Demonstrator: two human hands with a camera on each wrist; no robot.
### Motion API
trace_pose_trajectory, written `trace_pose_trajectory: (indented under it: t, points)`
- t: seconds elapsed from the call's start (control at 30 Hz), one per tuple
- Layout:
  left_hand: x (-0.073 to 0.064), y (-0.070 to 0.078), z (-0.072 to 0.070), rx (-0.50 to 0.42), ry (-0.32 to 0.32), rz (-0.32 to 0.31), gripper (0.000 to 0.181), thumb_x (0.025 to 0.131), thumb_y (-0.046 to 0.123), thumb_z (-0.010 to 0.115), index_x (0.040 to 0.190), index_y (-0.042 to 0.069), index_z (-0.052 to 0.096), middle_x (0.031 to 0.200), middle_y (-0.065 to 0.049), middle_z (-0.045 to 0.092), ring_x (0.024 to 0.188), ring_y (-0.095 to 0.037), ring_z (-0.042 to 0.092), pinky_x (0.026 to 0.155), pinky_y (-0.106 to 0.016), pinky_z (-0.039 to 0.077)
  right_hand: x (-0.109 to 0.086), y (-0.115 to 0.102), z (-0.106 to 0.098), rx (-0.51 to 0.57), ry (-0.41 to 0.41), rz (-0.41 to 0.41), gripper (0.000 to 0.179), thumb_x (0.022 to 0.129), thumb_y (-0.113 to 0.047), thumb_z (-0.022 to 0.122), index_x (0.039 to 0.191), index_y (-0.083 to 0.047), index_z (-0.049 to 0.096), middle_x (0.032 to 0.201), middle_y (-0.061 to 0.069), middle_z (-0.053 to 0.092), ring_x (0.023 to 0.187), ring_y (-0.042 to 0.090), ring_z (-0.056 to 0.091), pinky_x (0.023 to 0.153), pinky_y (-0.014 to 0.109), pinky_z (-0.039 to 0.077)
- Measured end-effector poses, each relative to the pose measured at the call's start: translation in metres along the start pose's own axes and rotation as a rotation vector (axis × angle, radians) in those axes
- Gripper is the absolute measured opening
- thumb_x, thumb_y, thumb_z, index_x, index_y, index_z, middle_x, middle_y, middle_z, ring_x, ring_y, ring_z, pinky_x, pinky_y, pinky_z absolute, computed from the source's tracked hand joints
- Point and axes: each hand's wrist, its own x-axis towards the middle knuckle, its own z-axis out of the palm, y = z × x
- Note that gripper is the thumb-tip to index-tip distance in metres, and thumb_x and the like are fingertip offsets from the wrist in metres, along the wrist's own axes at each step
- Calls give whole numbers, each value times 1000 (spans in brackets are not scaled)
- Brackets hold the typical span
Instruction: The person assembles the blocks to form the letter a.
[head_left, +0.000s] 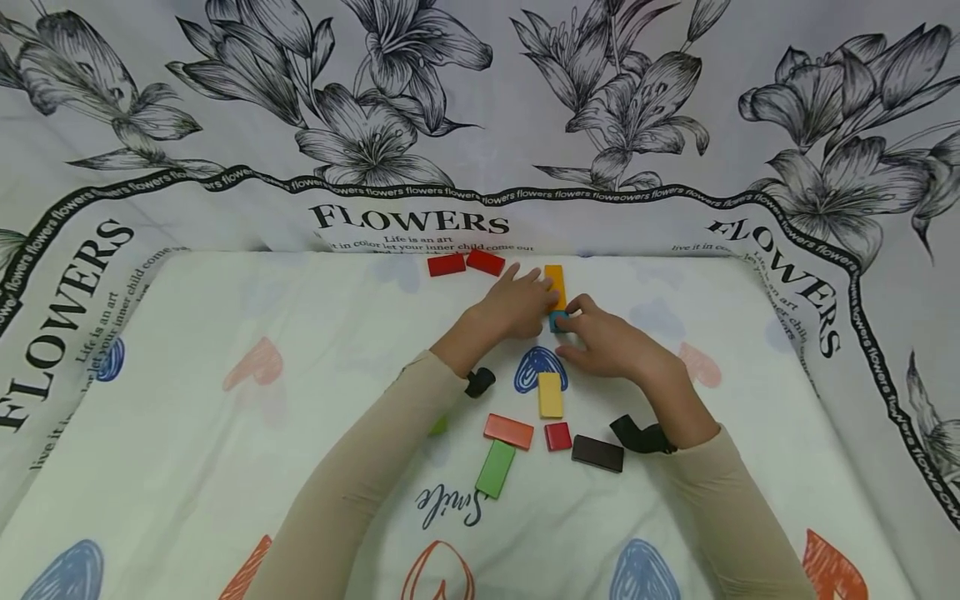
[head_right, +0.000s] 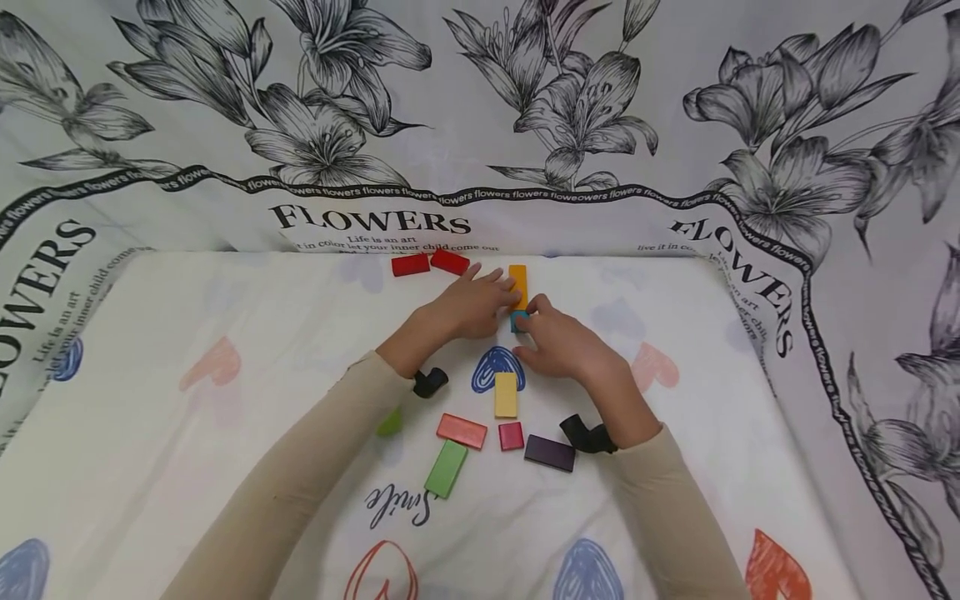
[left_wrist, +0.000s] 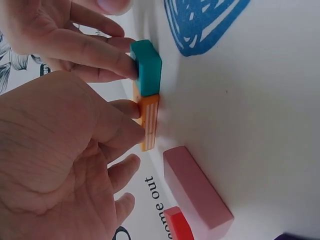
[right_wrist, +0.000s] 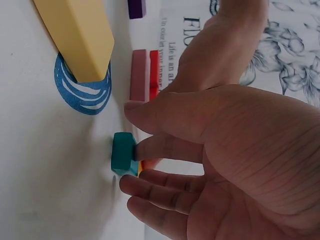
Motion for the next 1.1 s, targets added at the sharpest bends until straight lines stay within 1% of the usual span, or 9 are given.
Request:
trace_pose_trajectory:
  t: [0.13, 0.33, 0.53, 0.63, 0.73, 0.87, 0.93, 1.0, 1.1]
  points:
    - [3, 1, 2, 4, 3, 2, 64, 100, 24, 68, 161, 25, 47, 173, -3, 38, 166, -29, 22, 137, -59, 8, 0, 4, 2, 11, 5, 1, 52, 102, -27, 70, 148, -4, 61, 155, 26, 46, 128, 41, 64, 111, 57, 55]
    - [7, 2, 1, 27, 16, 7, 58, 100, 24, 68, 156, 23, 54, 165, -5, 49, 165, -30, 27, 136, -60, 11, 3, 5, 3, 32, 12, -13, 51, 102, -26, 69, 147, -2, 61, 154, 25, 47, 124, 39, 66, 110, 55, 56]
    - [5, -2, -1, 17, -11, -8, 58, 101, 24, 68, 157, 23, 52, 168, -5, 45, 165, -31, 25, 136, -61, 10, 6, 2, 2, 40, 3, -13, 53, 103, -25, 69, 149, -2, 59, 155, 24, 46, 125, 38, 65, 111, 54, 56]
    - [4, -3, -3, 21, -6, -6, 57, 101, 23, 67, 157, 23, 53, 167, -5, 46, 165, -31, 26, 136, -61, 10, 7, 1, 0, 29, 2, -15, 53, 103, -25, 69, 150, -3, 59, 155, 24, 47, 124, 37, 66, 110, 53, 57]
    - [3, -3, -5, 13, 5, -9, 56, 101, 22, 67, 156, 24, 54, 166, -4, 47, 165, -30, 27, 137, -59, 9, 8, 1, -2, 20, 7, -20, 51, 103, -25, 69, 148, -3, 60, 153, 24, 49, 120, 36, 67, 108, 52, 58]
    - [4, -1, -5, -23, 13, -2, 54, 101, 21, 68, 154, 22, 57, 166, -5, 49, 165, -31, 27, 137, -57, 8, 7, 2, -5, 7, -7, -8, 51, 102, -25, 69, 148, -5, 61, 152, 24, 50, 119, 36, 67, 107, 52, 58]
    - [6, 0, -4, -42, 18, -1, 53, 101, 21, 69, 152, 21, 59, 165, -5, 50, 164, -31, 29, 137, -55, 11, 6, 3, -5, 2, -14, -2, 51, 102, -26, 69, 149, -6, 61, 153, 23, 49, 120, 36, 67, 107, 52, 59]
    - [7, 0, -3, -75, 18, -11, 52, 101, 20, 69, 152, 20, 59, 165, -6, 50, 161, -31, 35, 136, -52, 21, 5, 4, -5, -1, -14, -3, 50, 102, -26, 69, 149, -7, 61, 154, 23, 48, 120, 36, 67, 107, 52, 59]
    - [7, 1, -2, -123, 18, -28, 52, 101, 18, 69, 152, 19, 59, 166, -7, 48, 156, -30, 44, 129, -49, 37, 6, 5, -6, 3, -5, 2, 49, 103, -27, 69, 148, -8, 62, 155, 22, 48, 122, 37, 67, 107, 53, 59]
